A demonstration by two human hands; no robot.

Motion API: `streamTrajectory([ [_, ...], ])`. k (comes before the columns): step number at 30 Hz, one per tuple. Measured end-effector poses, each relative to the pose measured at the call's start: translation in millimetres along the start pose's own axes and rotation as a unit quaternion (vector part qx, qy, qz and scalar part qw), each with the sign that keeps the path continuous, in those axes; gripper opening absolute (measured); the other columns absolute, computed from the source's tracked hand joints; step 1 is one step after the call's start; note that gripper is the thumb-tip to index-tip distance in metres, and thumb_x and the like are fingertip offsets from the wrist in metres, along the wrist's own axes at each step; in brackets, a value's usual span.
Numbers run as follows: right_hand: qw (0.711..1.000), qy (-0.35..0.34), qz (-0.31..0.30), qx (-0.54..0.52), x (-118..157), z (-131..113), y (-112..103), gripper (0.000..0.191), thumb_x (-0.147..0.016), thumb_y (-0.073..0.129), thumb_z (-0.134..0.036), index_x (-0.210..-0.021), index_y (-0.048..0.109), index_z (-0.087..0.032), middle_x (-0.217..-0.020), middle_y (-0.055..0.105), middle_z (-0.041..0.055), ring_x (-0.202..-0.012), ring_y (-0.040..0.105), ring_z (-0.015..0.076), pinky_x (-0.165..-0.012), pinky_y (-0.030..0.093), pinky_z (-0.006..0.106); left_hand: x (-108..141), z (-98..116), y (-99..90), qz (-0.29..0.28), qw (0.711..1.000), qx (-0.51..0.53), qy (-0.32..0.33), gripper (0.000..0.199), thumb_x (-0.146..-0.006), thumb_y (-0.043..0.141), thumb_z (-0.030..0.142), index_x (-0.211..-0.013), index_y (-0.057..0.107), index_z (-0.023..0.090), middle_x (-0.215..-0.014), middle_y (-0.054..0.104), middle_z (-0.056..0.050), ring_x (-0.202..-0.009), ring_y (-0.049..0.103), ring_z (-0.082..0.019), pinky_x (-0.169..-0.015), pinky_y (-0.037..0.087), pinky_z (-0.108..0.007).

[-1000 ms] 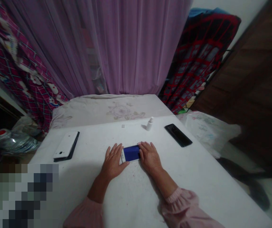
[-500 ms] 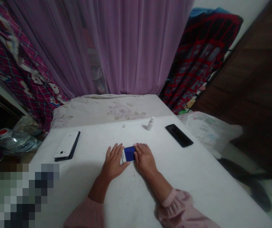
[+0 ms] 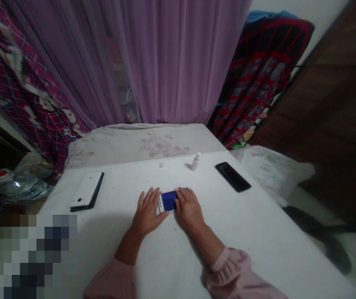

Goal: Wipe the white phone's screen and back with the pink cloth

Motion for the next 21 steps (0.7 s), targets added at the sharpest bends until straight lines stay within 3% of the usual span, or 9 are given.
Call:
streamTrajectory([
  [3, 1.000, -0.002, 0.000, 0.001, 0, 2, -2, 0.039, -0.095, 0.040, -0.020, -0.128, 0.060, -0.011, -0.128, 0.063, 0.0149, -0.119, 0.057, 0.0271, -0.109, 0.038, 0.048, 0, 0, -1.0, 0.000, 1.000, 0.000, -0.002, 0.064, -0.086, 0.055, 0.050, -0.142, 0.042, 0.021, -0.149, 0.044, -0.011, -0.141, 0.034, -0.029, -0.118, 0.021, -0.053],
  [9, 0.999, 0.039, 0.006, 0.029, -1, 31, -9, 0.039, -0.096, 0.039, -0.020, -0.127, 0.061, -0.011, -0.126, 0.064, 0.0157, -0.116, 0.059, 0.0281, -0.107, 0.039, 0.051, -1, 0, -0.8, -0.011, 1.000, 0.002, -0.005, 0.066, -0.086, 0.056, 0.049, -0.142, 0.041, 0.018, -0.150, 0.043, -0.012, -0.142, 0.033, -0.029, -0.118, 0.020, -0.054],
  [17, 1.000, -0.008, 0.000, 0.004, 2, -2, -2, 0.040, -0.095, 0.042, -0.020, -0.129, 0.059, -0.008, -0.129, 0.063, 0.0162, -0.121, 0.056, 0.0272, -0.110, 0.037, 0.047, 0, -1, 0.1, -0.001, 1.000, 0.000, 0.002, 0.066, -0.087, 0.055, 0.050, -0.143, 0.041, 0.019, -0.149, 0.044, -0.012, -0.141, 0.034, -0.030, -0.118, 0.021, -0.054],
  [21, 1.000, -0.007, -0.008, -0.003, 7, 4, -7, 0.039, -0.094, 0.042, -0.019, -0.128, 0.059, -0.009, -0.129, 0.063, 0.0152, -0.121, 0.056, 0.0263, -0.109, 0.038, 0.048, -1, -2, 1.4, -0.010, 1.000, -0.003, 0.000, 0.067, -0.086, 0.055, 0.050, -0.143, 0.041, 0.017, -0.150, 0.043, -0.012, -0.142, 0.033, -0.030, -0.118, 0.020, -0.053],
])
Point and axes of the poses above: each hand's wrist, its own x-axis away from the middle knuckle, its own y-axis out of the palm, z = x × y, the point moved 9 cm from there along -x, towards the middle knuckle
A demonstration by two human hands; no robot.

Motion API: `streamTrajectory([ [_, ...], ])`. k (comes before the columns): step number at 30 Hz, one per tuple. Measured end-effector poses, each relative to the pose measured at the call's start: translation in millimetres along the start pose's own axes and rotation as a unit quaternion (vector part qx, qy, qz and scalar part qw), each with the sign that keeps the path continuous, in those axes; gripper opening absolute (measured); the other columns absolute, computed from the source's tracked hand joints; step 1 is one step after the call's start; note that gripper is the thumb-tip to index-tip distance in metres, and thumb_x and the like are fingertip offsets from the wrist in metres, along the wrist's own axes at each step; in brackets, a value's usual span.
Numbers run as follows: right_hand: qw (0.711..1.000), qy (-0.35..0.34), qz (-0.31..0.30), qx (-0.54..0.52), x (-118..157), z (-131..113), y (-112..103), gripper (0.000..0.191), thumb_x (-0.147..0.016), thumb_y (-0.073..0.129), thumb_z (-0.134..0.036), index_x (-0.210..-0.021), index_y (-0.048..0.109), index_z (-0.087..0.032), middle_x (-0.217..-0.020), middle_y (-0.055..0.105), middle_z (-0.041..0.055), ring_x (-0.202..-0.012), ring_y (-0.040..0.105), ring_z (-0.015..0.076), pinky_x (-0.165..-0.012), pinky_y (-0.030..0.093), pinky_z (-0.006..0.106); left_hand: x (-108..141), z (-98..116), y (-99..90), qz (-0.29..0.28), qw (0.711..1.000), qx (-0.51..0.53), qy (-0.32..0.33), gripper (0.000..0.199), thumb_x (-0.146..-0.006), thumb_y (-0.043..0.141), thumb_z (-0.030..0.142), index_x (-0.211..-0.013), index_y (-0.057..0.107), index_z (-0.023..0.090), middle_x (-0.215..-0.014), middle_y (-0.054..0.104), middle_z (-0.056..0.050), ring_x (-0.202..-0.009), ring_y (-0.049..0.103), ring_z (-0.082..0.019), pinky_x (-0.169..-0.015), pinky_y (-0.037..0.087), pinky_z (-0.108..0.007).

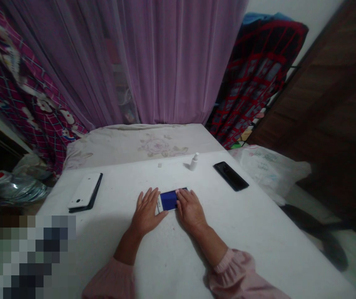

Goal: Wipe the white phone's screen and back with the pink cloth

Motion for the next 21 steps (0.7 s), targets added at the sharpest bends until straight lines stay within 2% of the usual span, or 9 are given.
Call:
streamTrajectory([
  [4, 0.999, 0.028, 0.012, 0.027, 4, 23, -7, 0.039, -0.095, 0.040, -0.018, -0.127, 0.060, -0.008, -0.127, 0.064, 0.0158, -0.117, 0.058, 0.0272, -0.107, 0.039, 0.049, -1, -1, 1.4, -0.016, 1.000, -0.002, -0.005, 0.067, -0.087, 0.056, 0.050, -0.143, 0.040, 0.017, -0.151, 0.042, -0.012, -0.142, 0.032, -0.029, -0.118, 0.019, -0.053],
  [6, 0.999, 0.032, 0.020, 0.038, 5, 26, -7, 0.039, -0.096, 0.039, -0.019, -0.127, 0.060, -0.008, -0.127, 0.064, 0.0161, -0.116, 0.059, 0.0277, -0.106, 0.040, 0.050, 0, -1, 1.2, -0.015, 1.000, -0.003, -0.005, 0.067, -0.086, 0.056, 0.050, -0.143, 0.041, 0.017, -0.151, 0.042, -0.012, -0.142, 0.032, -0.029, -0.119, 0.019, -0.053],
  [14, 0.999, -0.021, 0.041, 0.023, 9, -5, -5, 0.039, -0.095, 0.039, -0.019, -0.127, 0.060, -0.008, -0.127, 0.064, 0.0155, -0.118, 0.058, 0.0275, -0.107, 0.041, 0.049, 0, 0, 0.9, -0.005, 1.000, -0.006, -0.001, 0.067, -0.087, 0.055, 0.051, -0.143, 0.041, 0.017, -0.150, 0.042, -0.013, -0.142, 0.032, -0.030, -0.118, 0.020, -0.053],
  [21, 0.998, 0.017, 0.049, 0.025, 14, 24, -11, 0.040, -0.096, 0.037, -0.020, -0.128, 0.059, -0.008, -0.125, 0.064, 0.0173, -0.115, 0.059, 0.0284, -0.105, 0.041, 0.053, 0, -1, 0.9, -0.002, 1.000, -0.002, 0.003, 0.067, -0.087, 0.054, 0.052, -0.144, 0.039, 0.018, -0.150, 0.042, -0.012, -0.142, 0.032, -0.030, -0.118, 0.019, -0.053],
])
Point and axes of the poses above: each hand's wrist, its own x-axis away from the middle knuckle, its own y-axis out of the palm, z = x × y, the point moved 9 cm from there along -x, towards the middle knuckle
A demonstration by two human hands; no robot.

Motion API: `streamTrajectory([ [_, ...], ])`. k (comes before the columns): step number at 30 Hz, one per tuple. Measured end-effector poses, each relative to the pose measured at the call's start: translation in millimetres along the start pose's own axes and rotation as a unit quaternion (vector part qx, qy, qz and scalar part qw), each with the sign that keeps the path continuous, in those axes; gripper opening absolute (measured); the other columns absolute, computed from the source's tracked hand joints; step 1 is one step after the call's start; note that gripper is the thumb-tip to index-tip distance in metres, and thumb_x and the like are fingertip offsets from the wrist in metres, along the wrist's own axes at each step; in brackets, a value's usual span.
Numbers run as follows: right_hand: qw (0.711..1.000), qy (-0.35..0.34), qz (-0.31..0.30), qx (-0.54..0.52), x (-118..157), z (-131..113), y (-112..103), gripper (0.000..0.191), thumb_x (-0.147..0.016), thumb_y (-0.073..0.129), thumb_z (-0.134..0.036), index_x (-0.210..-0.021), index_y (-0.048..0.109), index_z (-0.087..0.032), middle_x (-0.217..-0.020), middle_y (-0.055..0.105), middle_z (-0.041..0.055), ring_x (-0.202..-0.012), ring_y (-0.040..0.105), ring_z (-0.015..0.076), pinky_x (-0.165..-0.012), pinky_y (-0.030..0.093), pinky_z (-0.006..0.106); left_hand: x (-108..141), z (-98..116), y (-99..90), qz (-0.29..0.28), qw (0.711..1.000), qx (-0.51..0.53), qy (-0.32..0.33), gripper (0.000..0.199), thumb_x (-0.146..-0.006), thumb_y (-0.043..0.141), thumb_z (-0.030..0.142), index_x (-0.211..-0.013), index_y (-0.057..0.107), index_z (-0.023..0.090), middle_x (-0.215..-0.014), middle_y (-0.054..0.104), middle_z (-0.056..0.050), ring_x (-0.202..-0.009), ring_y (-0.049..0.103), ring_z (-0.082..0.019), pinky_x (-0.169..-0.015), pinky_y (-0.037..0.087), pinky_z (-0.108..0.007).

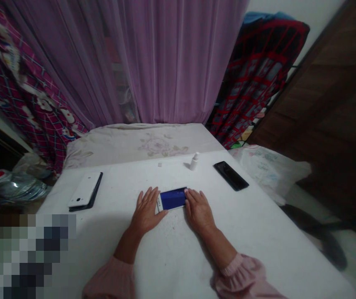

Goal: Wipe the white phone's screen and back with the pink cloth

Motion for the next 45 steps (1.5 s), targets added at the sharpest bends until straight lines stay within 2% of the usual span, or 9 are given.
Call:
streamTrajectory([
  [3, 1.000, -0.004, 0.007, 0.008, 1, -2, 1, 0.041, -0.096, 0.038, -0.020, -0.128, 0.059, -0.006, -0.125, 0.064, 0.0180, -0.115, 0.059, 0.0294, -0.105, 0.041, 0.053, 1, 0, -0.5, 0.009, 1.000, 0.001, 0.002, 0.068, -0.087, 0.054, 0.053, -0.144, 0.039, 0.018, -0.150, 0.042, -0.012, -0.142, 0.033, -0.030, -0.118, 0.019, -0.053],
  [9, 0.999, -0.046, 0.005, -0.002, 7, -28, 1, 0.040, -0.096, 0.039, -0.020, -0.128, 0.059, -0.006, -0.128, 0.063, 0.0179, -0.118, 0.058, 0.0276, -0.106, 0.042, 0.050, 0, -1, -0.2, -0.001, 1.000, -0.001, -0.005, 0.068, -0.087, 0.055, 0.052, -0.143, 0.040, 0.018, -0.150, 0.042, -0.012, -0.142, 0.033, -0.029, -0.118, 0.020, -0.053],
  [17, 1.000, -0.013, 0.018, 0.008, 11, -5, -6, 0.040, -0.097, 0.036, -0.021, -0.126, 0.060, -0.006, -0.125, 0.065, 0.0171, -0.116, 0.060, 0.0293, -0.104, 0.043, 0.052, -1, 0, -0.5, -0.005, 1.000, 0.003, -0.009, 0.067, -0.086, 0.055, 0.051, -0.143, 0.041, 0.018, -0.150, 0.042, -0.011, -0.142, 0.033, -0.030, -0.118, 0.020, -0.053],
  [26, 0.999, -0.045, 0.002, -0.024, 14, -33, -2, 0.039, -0.095, 0.041, -0.019, -0.129, 0.059, -0.007, -0.128, 0.063, 0.0178, -0.119, 0.058, 0.0274, -0.106, 0.042, 0.050, 0, 0, -1.0, 0.008, 1.000, -0.001, -0.005, 0.067, -0.087, 0.054, 0.052, -0.144, 0.040, 0.019, -0.150, 0.044, -0.011, -0.142, 0.034, -0.030, -0.118, 0.021, -0.051],
  [34, 1.000, -0.007, 0.013, -0.023, 18, -4, -8, 0.041, -0.098, 0.036, -0.021, -0.130, 0.058, -0.009, -0.127, 0.064, 0.0179, -0.118, 0.058, 0.0284, -0.105, 0.042, 0.054, 0, 0, -1.6, 0.008, 1.000, 0.003, 0.001, 0.067, -0.087, 0.054, 0.051, -0.145, 0.039, 0.020, -0.150, 0.043, -0.012, -0.142, 0.033, -0.030, -0.118, 0.019, -0.052],
  [42, 0.998, -0.056, 0.002, -0.024, 24, -34, -7, 0.040, -0.097, 0.039, -0.020, -0.130, 0.057, -0.006, -0.129, 0.062, 0.0179, -0.121, 0.056, 0.0282, -0.106, 0.042, 0.052, -1, 1, -1.7, -0.006, 1.000, -0.006, -0.006, 0.067, -0.087, 0.054, 0.052, -0.143, 0.040, 0.018, -0.150, 0.042, -0.012, -0.142, 0.033, -0.030, -0.118, 0.020, -0.052],
  [45, 0.998, -0.060, 0.007, -0.028, 27, -28, -11, 0.039, -0.097, 0.039, -0.020, -0.129, 0.057, -0.008, -0.130, 0.062, 0.0164, -0.120, 0.057, 0.0274, -0.106, 0.042, 0.051, -1, 1, -1.6, -0.006, 1.000, -0.006, -0.006, 0.067, -0.087, 0.055, 0.052, -0.143, 0.041, 0.018, -0.150, 0.043, -0.012, -0.142, 0.033, -0.030, -0.118, 0.021, -0.052],
])
Point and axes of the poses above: each hand's wrist, its own x-axis away from the middle knuckle, its own y-axis out of the palm, z = x × y, the point moved 9 cm from there along -x, towards the middle knuckle
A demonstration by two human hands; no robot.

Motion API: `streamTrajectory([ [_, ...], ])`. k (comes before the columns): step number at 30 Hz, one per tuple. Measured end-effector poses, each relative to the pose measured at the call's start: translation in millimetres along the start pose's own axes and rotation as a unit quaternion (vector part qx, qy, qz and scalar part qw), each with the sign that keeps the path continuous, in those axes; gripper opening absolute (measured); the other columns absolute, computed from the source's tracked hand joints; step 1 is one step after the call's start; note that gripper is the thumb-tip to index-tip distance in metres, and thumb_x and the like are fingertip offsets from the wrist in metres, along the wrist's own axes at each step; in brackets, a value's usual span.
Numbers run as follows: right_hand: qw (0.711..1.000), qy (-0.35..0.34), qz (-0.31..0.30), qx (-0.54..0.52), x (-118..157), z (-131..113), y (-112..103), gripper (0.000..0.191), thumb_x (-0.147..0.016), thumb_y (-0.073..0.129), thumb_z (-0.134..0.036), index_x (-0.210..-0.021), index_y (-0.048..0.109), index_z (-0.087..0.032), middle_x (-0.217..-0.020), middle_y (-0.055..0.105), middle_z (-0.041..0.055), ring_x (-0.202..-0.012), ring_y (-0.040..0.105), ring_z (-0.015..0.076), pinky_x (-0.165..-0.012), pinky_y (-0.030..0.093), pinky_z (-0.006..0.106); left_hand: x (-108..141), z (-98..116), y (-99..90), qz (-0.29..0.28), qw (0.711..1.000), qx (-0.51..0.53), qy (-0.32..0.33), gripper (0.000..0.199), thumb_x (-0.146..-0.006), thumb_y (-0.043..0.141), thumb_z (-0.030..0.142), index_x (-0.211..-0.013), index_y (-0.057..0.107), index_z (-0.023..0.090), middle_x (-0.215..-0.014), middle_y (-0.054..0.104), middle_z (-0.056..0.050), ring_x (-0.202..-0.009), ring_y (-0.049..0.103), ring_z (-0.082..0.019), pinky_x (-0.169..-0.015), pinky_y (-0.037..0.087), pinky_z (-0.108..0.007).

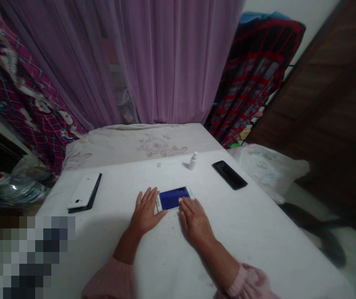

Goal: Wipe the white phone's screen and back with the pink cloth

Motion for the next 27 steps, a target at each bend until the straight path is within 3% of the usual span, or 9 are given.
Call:
streamTrajectory([
  [6, 0.999, 0.045, 0.006, 0.018, 5, 30, -6, 0.040, -0.098, 0.037, -0.022, -0.130, 0.058, -0.010, -0.128, 0.063, 0.0167, -0.119, 0.058, 0.0283, -0.104, 0.043, 0.054, 0, 0, -1.3, 0.012, 1.000, 0.002, 0.003, 0.065, -0.087, 0.054, 0.052, -0.142, 0.042, 0.020, -0.149, 0.044, -0.011, -0.142, 0.034, -0.030, -0.118, 0.021, -0.052],
  [15, 1.000, -0.009, 0.002, -0.022, 3, -13, 2, 0.043, -0.095, 0.041, -0.018, -0.135, 0.053, -0.011, -0.132, 0.061, 0.0162, -0.123, 0.055, 0.0272, -0.105, 0.044, 0.051, 1, 0, 0.1, 0.023, 1.000, 0.009, 0.005, 0.067, -0.087, 0.053, 0.053, -0.144, 0.040, 0.020, -0.150, 0.043, -0.012, -0.142, 0.033, -0.029, -0.118, 0.018, -0.052],
  [23, 0.999, 0.030, 0.015, 0.010, 9, 20, -7, 0.040, -0.098, 0.037, -0.021, -0.132, 0.056, -0.011, -0.128, 0.063, 0.0156, -0.119, 0.058, 0.0278, -0.105, 0.042, 0.054, 1, -1, 2.8, 0.002, 1.000, 0.012, -0.002, 0.068, -0.087, 0.055, 0.050, -0.144, 0.039, 0.018, -0.150, 0.042, -0.013, -0.143, 0.031, -0.029, -0.118, 0.017, -0.052],
  [27, 0.999, 0.030, 0.014, 0.011, 7, 14, -2, 0.041, -0.097, 0.038, -0.020, -0.132, 0.055, -0.010, -0.129, 0.062, 0.0173, -0.121, 0.057, 0.0282, -0.106, 0.042, 0.054, 0, -1, 2.6, 0.008, 1.000, 0.016, 0.002, 0.068, -0.087, 0.055, 0.050, -0.145, 0.038, 0.020, -0.150, 0.042, -0.012, -0.143, 0.031, -0.029, -0.119, 0.017, -0.052],
])
Point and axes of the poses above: each hand's wrist, its own x-axis away from the middle knuckle, its own y-axis out of the palm, z = x × y, the point moved 9 cm from there along -x, towards the middle knuckle
